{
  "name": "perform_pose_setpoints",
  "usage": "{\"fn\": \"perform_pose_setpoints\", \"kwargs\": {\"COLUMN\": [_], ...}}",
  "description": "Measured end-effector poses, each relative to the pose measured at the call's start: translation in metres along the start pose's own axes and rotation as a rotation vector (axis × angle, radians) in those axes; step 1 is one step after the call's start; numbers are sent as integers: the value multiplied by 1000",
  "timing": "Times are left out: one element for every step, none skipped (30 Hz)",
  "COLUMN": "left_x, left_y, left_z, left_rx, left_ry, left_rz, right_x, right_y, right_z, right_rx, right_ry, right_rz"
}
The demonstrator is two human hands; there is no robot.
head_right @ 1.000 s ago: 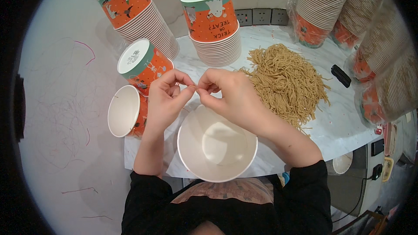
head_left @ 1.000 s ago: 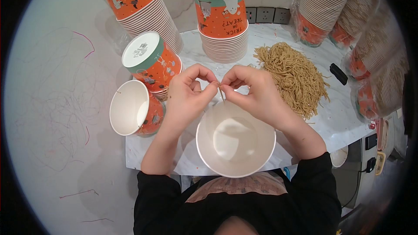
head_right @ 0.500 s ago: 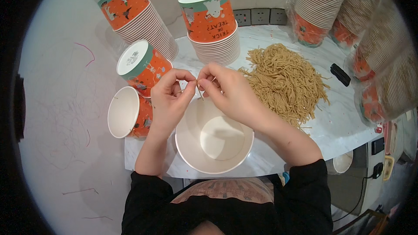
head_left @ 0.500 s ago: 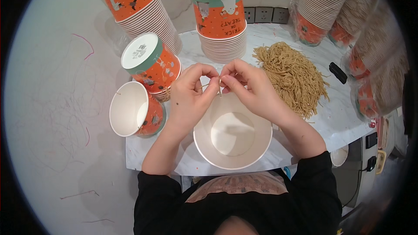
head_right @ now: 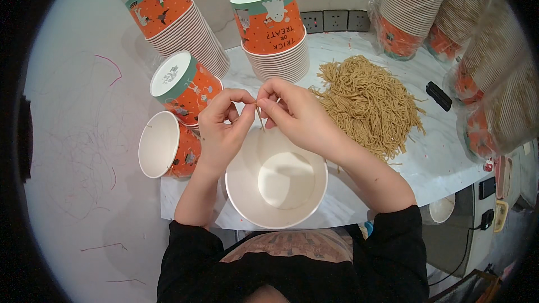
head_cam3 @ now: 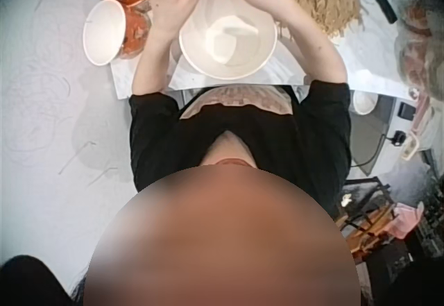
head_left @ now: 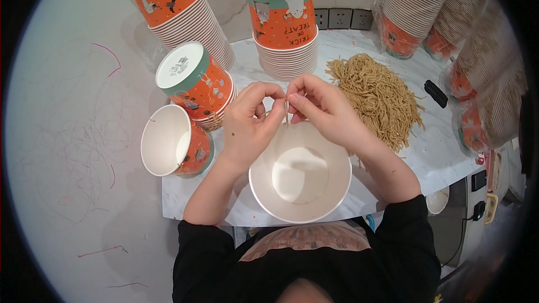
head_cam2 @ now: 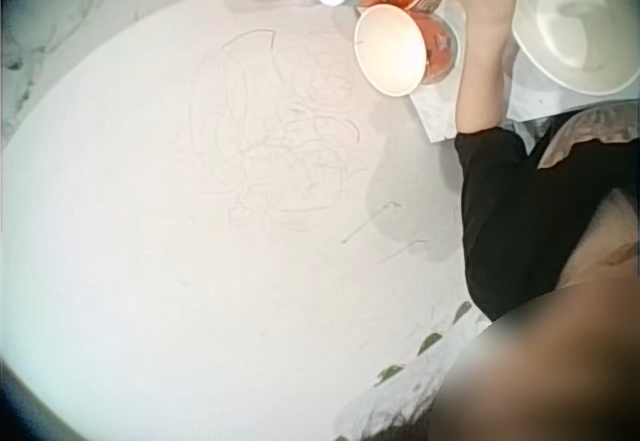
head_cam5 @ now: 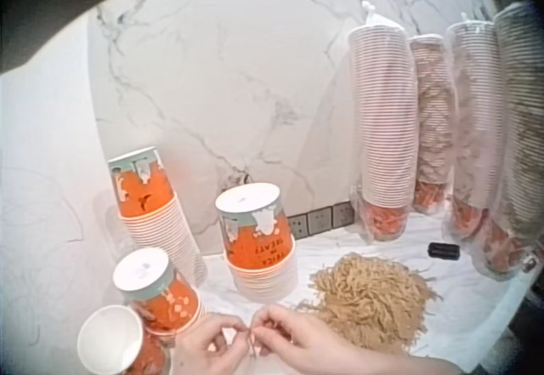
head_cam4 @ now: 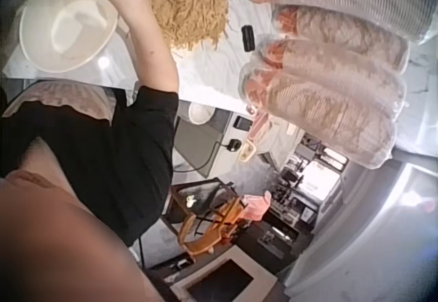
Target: Attaching string handles to decorative paper buckets for packaging.
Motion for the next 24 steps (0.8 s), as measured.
{"fn": "perform_pose_setpoints", "kwargs": {"left_x": [-2,-2,1,3,3,5,8,9,14,17,17,17,18,18,18,18,17,14,12,12,12,12,13,14], "left_y": [1,1,2,2,3,4,4,5,6,6,6,6,6,6,5,4,4,3,3,2,2,2,1,2], "left_z": [0,-1,-1,-1,-2,-2,-1,-1,0,1,0,0,0,0,-1,-1,0,0,0,-1,-1,0,0,0], "left_rx": [-6,-6,7,20,21,61,102,102,126,150,149,143,137,137,131,125,123,110,96,95,102,108,108,93], "left_ry": [-8,-8,-60,-112,-113,-171,-229,-230,-299,-369,-369,-370,-372,-372,-352,-333,-332,-333,-334,-334,-331,-328,-328,-319], "left_rz": [32,33,0,-33,-33,-106,-179,-178,-226,-275,-275,-284,-294,-295,-298,-302,-303,-298,-292,-293,-299,-305,-305,-301], "right_x": [-1,0,0,-1,-2,-3,-4,-3,-2,-2,-2,-1,-1,1,7,11,11,13,15,14,12,12,12,11], "right_y": [0,1,1,2,2,2,2,2,3,3,3,3,3,2,2,2,2,1,1,1,0,0,0,0], "right_z": [-1,-1,-2,-3,-3,-3,-3,-3,-4,-5,-5,-6,-5,-5,-5,-4,-3,-3,-3,-3,-3,-3,-3,-3], "right_rx": [-22,-21,-26,-31,-32,-36,-41,-41,-76,-112,-111,-97,-84,-83,-85,-86,-84,-87,-89,-88,-92,-95,-95,-105], "right_ry": [24,23,48,72,71,117,163,162,149,136,136,80,24,25,-58,-141,-140,-189,-238,-238,-222,-205,-206,-177], "right_rz": [21,21,36,52,52,58,63,63,54,46,46,20,-5,-5,-32,-60,-59,-86,-113,-114,-123,-133,-133,-122]}}
Point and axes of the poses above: each hand's wrist, its own y-axis towards the middle knuckle, its own z-axis out of the palm, x = y × z, the point moved 5 cm from there along y, towards the middle knuckle, and after that the axes turned 10 degrees about -z, right-handed, at the moved point
